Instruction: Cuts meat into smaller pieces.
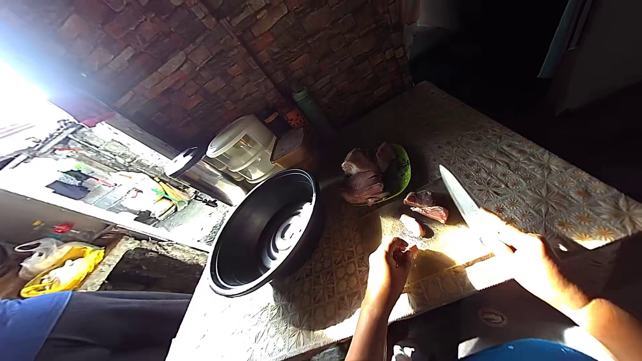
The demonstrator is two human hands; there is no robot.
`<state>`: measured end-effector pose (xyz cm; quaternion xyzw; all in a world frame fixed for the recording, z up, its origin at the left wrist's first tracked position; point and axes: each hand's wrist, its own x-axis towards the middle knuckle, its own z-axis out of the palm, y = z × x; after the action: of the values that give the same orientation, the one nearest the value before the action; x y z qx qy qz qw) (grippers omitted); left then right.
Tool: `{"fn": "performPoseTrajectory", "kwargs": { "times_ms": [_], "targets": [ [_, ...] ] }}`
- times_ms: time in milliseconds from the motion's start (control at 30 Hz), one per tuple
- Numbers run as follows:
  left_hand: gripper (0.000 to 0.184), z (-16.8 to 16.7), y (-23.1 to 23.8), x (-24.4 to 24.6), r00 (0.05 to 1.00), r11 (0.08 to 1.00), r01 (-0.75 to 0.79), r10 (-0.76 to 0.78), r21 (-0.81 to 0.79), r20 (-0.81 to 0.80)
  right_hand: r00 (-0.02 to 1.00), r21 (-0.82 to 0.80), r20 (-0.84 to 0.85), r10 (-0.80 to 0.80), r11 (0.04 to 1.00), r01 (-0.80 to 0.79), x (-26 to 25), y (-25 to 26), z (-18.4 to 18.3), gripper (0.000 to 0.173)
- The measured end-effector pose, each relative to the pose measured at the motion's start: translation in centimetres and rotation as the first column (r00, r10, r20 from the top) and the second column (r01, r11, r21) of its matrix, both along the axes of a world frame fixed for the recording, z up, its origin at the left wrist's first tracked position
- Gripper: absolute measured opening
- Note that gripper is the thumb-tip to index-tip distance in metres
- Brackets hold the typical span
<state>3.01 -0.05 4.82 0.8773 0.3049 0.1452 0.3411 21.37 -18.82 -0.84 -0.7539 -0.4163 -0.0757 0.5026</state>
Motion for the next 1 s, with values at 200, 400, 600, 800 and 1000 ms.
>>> {"fn": "performPoseTrajectory", "kwargs": {
  "times_ms": [200,400,600,800,1000],
  "targets": [
    [0.029,-2.0,-0.1,-0.5,1.000,0.962,0.010,-0.015,0.273,0.014,0.953,-0.106,0.137,0.269,0.961,-0.256,-2.9,-0.7,1.1,0.037],
    [0.016,-3.7,-0.6,-1.0,0.992,0.943,-0.063,0.025,0.326,0.120,0.897,-0.277,0.313,0.313,0.933,-0.229,-4.6,-1.5,1.6,0.044],
    [0.010,-4.1,-0.1,-0.4,0.990,0.929,-0.071,0.023,0.364,0.136,0.869,-0.336,0.383,0.313,0.924,-0.185,-4.9,-1.9,2.3,0.042],
    [0.007,-4.3,0.4,-0.6,0.982,0.919,-0.017,-0.059,0.395,0.178,0.861,-0.446,0.368,0.351,0.879,-0.167,-5.1,-2.0,4.0,0.046],
    [0.009,-3.5,0.2,-0.3,0.990,0.915,-0.004,-0.053,0.403,0.130,0.834,-0.575,0.370,0.410,0.806,-0.142,-5.5,-0.5,6.5,0.052]
  ]
}}
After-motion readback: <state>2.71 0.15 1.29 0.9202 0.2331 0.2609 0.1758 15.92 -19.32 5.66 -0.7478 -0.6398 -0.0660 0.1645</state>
